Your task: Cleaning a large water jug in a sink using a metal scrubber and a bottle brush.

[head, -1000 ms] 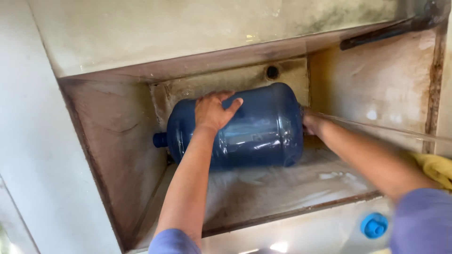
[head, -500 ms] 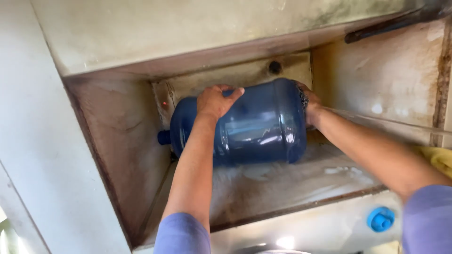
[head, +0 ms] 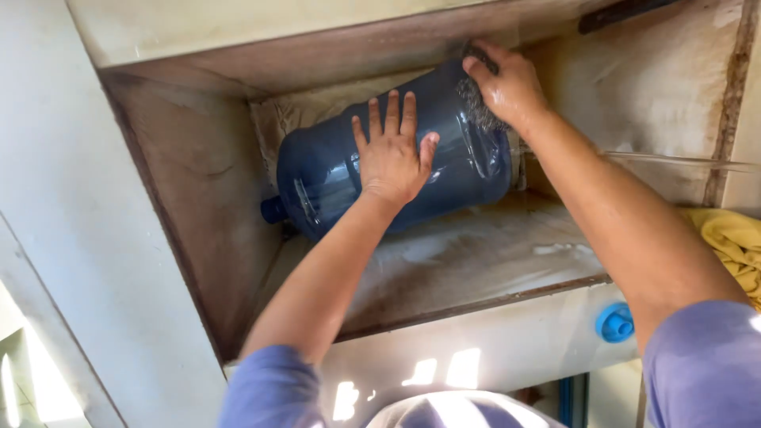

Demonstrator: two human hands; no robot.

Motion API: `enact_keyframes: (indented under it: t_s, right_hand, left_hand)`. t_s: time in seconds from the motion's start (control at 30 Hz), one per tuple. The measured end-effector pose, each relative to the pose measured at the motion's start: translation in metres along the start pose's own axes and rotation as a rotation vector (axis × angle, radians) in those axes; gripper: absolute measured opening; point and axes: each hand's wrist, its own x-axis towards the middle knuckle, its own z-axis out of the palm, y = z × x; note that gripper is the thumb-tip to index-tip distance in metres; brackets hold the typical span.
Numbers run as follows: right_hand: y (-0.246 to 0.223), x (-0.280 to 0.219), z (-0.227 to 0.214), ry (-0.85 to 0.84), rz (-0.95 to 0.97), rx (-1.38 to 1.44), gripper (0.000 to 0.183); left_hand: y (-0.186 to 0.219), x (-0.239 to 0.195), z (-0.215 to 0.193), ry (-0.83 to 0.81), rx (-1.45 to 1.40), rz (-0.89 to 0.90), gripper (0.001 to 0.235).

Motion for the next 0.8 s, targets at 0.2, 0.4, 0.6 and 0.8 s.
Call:
enact_keyframes:
  t_s: [0.2,0.4,0.6,0.8]
  right_hand:
    - [-0.008,-0.107,-0.041,-0.142,-0.739,-0.444,0.056]
    - [0.069,-0.023,-0.008,-0.176,-0.08,-0.233,0.039]
    - [0.075,-0.066,-0.011,0.113,-0.206,-0.321,0.039]
    - [-0.04,-0.082,0.02,0.071,-0.44,-0.041,0.039]
  left_hand:
    - [0.028,0.063,0.016,-0.068,-0.09,0.046,0.053]
    - [0.09,0.042,0.069,-0.06,-0.181,0.128,0.058]
    - [0.028,0.01,-0.065,-0.047,0.304,0.086,0.069]
    - [0.016,0.023,-0.014,-0.072,0.217,-0.043,0.059]
